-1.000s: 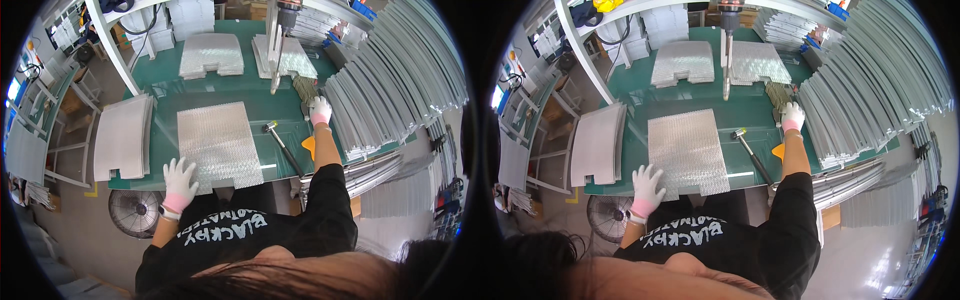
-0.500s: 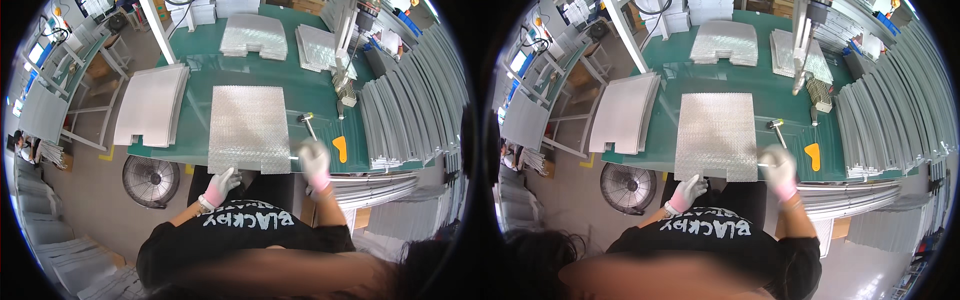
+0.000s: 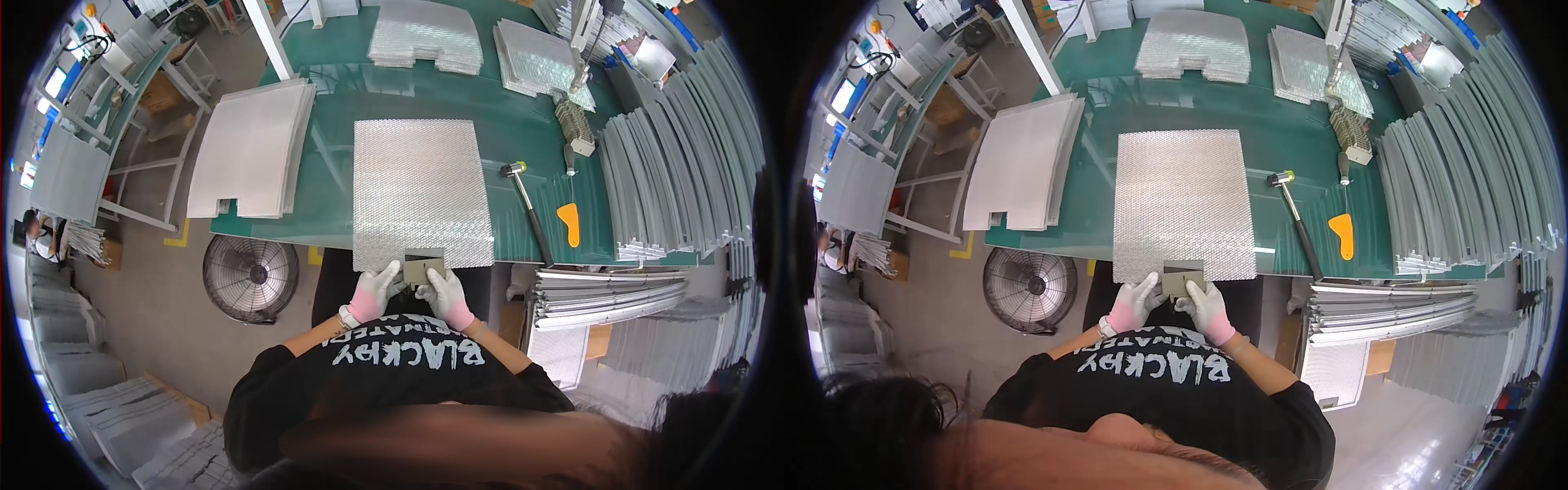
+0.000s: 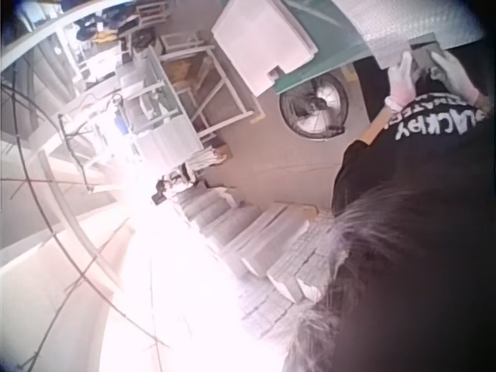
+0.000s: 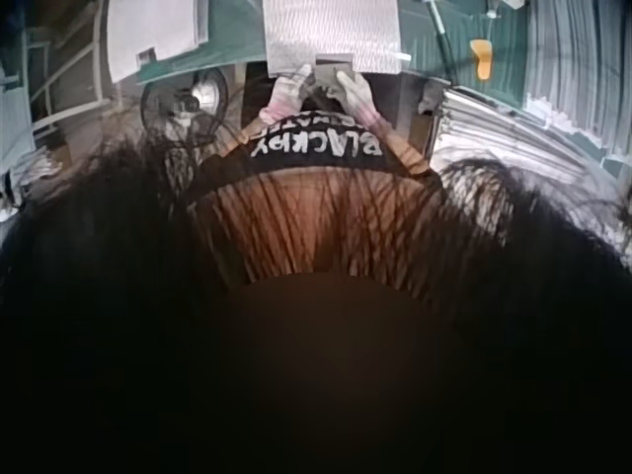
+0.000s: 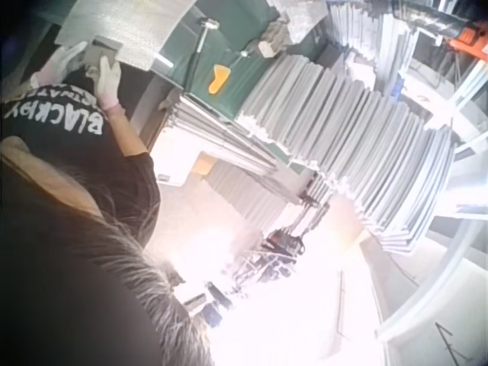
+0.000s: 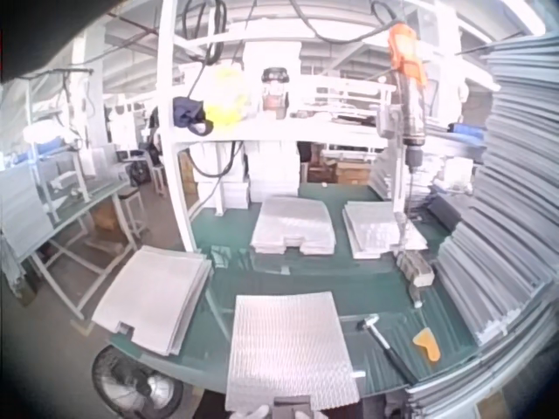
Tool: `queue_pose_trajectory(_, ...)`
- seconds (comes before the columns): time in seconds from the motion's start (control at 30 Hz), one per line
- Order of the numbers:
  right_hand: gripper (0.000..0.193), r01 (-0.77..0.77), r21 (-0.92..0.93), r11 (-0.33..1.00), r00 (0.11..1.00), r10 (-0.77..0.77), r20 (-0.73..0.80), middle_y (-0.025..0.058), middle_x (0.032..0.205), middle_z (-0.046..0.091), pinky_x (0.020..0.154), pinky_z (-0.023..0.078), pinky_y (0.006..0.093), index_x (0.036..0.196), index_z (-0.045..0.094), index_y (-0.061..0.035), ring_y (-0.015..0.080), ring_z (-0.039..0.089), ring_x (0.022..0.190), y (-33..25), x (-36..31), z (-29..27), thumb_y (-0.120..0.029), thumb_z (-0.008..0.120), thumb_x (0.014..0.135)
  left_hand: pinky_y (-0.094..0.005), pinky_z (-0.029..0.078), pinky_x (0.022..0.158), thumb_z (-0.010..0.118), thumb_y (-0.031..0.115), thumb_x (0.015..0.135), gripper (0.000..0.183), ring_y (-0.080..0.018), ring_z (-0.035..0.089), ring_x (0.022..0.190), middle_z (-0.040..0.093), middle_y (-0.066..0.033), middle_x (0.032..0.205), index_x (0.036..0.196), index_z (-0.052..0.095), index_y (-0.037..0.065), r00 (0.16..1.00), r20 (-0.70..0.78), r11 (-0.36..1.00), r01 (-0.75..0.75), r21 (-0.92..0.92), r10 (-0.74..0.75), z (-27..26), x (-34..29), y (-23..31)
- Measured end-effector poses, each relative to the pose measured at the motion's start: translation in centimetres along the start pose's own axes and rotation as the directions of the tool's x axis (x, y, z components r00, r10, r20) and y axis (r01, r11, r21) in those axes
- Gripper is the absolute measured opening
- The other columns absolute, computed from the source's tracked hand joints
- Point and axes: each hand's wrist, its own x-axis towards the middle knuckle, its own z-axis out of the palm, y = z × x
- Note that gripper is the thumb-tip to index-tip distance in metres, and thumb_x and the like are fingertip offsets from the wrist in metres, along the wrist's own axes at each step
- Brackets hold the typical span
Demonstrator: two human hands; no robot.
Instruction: Assemble metal mesh filters by placing mesh in frames and securing them with a drill.
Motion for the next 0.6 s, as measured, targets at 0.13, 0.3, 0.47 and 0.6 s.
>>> queue_pose_trajectory(0.13,0.023,0.018,-0.198,0.980,0.998,-0.031,-0.061,0.0059,0.092,0.064,0.064,0.055,0.0275,0.110,0.054,0.0006,0.0107,0.060,0.069,-0.2,-0.1,0.1,-0.020,0.056,0.100,-0.0245,0.052,0.078,0.060,0.030,0.098,0.034,-0.0100,0.063,0.090,0.067,-0.0054,0.104,0.111,0.063,-0.002,0.999,-0.037,0.992,0.026,0.122,-0.022,0.5,-0.1,0.2)
queue_pose_trajectory(0.3,0.019,0.166,-0.343,0.925,0.939,-0.254,-0.230,0.0017,0.085,0.062,0.066,0.050,0.0227,0.101,0.057,-0.0015,0.0064,0.057,0.071,-1.1,-0.7,1.1,-0.021,0.057,0.099,-0.0210,0.044,0.062,0.059,0.036,0.098,0.037,-0.0048,0.052,0.070,0.060,0.0012,0.083,0.105,0.065,0.000,0.995,0.057,0.854,0.042,0.519,-0.083,0.8,0.7,-0.1)
queue_pose_trajectory(0.47,0.023,0.150,-0.282,0.948,0.902,-0.247,-0.354,0.0004,0.076,0.060,0.063,0.047,0.0244,0.094,0.060,-0.0033,0.0089,0.057,0.068,-2.5,-0.9,1.5,-0.026,0.058,0.099,-0.0207,0.041,0.056,0.058,0.035,0.099,0.035,-0.0048,0.049,0.061,0.056,0.0032,0.069,0.104,0.065,0.001,0.993,0.066,0.842,0.045,0.538,-0.095,0.4,0.9,0.0)
queue_pose_trajectory(0.6,0.024,0.185,-0.286,0.940,0.883,-0.287,-0.373,0.0019,0.080,0.065,0.067,0.047,0.0221,0.091,0.065,-0.0012,0.0071,0.056,0.068,-0.9,-0.2,-0.4,-0.024,0.064,0.095,-0.0208,0.047,0.066,0.053,0.033,0.101,0.040,-0.0074,0.058,0.079,0.063,-0.0051,0.096,0.122,0.055,-0.002,0.990,-0.008,0.971,0.140,0.194,-0.141,1.9,0.4,-0.4)
